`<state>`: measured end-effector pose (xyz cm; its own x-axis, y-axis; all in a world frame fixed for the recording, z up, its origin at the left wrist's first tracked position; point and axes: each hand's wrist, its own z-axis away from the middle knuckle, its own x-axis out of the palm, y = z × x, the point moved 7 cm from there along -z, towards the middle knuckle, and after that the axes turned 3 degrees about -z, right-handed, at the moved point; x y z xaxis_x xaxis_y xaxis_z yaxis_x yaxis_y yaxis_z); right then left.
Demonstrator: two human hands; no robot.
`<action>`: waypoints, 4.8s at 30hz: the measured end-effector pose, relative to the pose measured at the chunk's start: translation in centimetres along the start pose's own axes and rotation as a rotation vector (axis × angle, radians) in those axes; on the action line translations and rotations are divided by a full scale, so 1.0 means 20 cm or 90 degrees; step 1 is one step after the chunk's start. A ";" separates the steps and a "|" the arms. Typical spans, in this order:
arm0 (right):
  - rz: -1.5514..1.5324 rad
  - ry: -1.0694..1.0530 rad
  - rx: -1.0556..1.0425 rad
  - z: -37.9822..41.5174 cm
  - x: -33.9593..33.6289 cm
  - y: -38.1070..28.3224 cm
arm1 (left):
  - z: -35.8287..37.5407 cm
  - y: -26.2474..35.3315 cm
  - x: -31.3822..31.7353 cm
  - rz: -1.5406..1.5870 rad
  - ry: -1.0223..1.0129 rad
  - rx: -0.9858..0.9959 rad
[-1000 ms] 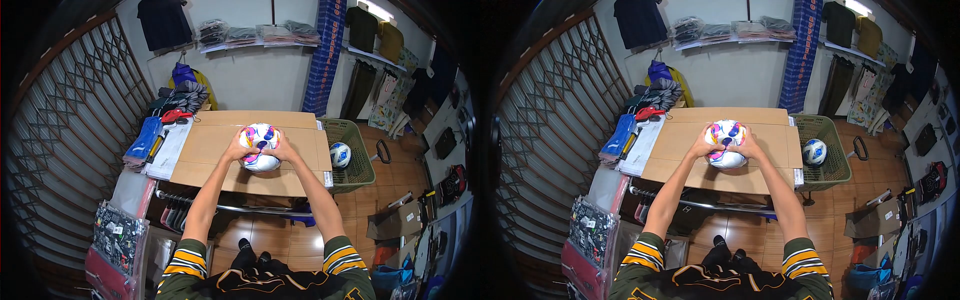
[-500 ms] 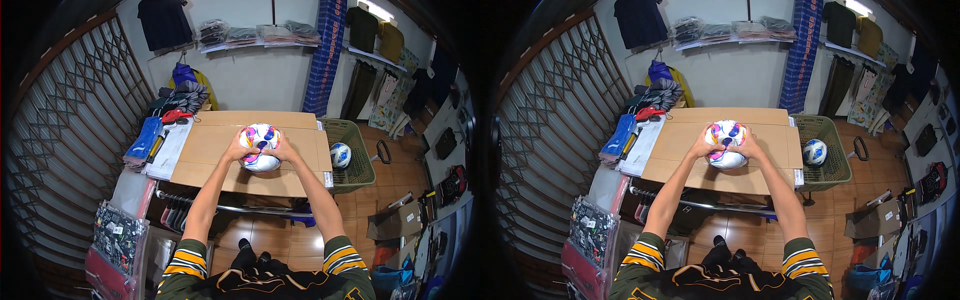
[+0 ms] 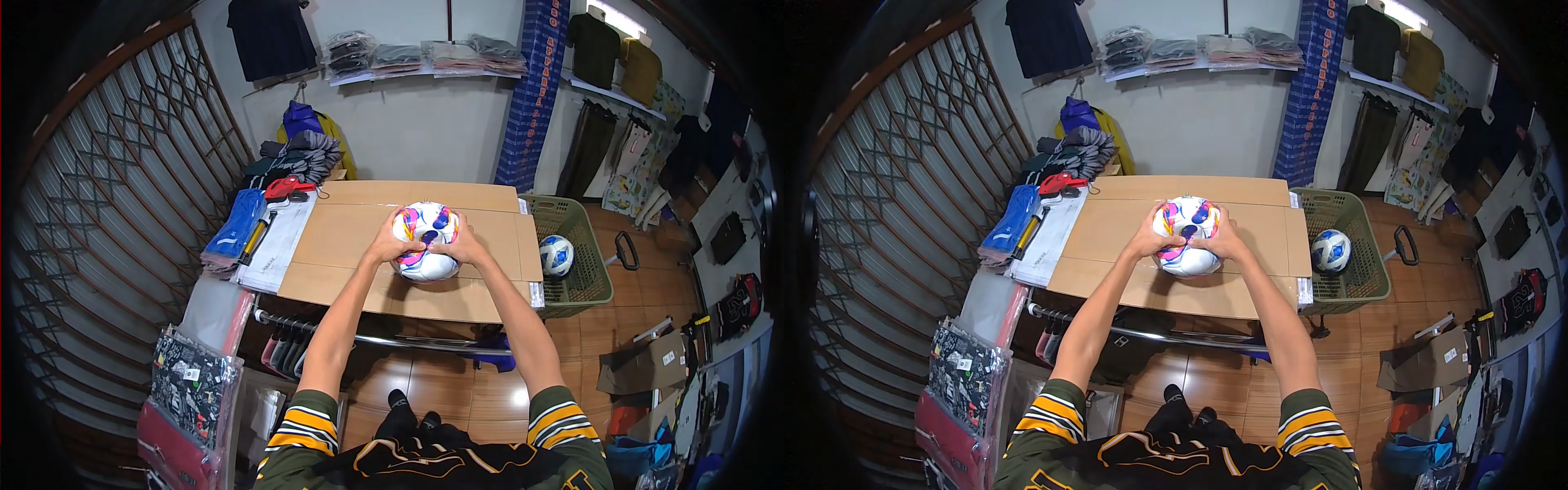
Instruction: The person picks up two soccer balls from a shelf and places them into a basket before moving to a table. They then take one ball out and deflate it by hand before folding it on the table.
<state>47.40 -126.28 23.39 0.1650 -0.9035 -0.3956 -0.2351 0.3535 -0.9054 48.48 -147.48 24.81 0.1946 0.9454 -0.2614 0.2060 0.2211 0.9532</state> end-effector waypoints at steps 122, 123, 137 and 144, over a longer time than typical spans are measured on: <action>-0.035 0.123 -0.022 0.09 0.01 -0.13 | 0.05 0.04 -0.09 -0.237 0.191 0.014; -0.033 0.124 -0.017 0.09 0.00 -0.14 | 0.05 0.04 -0.09 -0.235 0.189 0.016; -0.034 0.120 -0.050 0.04 0.00 -0.04 | -0.06 -0.08 -0.08 -0.109 -0.039 0.041; -0.053 0.050 -0.015 0.02 0.00 -0.02 | -0.03 -0.04 -0.08 -0.170 0.034 -0.016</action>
<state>47.88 -126.45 23.74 0.1088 -0.9459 -0.3055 -0.2471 0.2720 -0.9300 47.43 -149.07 24.57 0.0858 0.8637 -0.4966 0.2188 0.4700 0.8551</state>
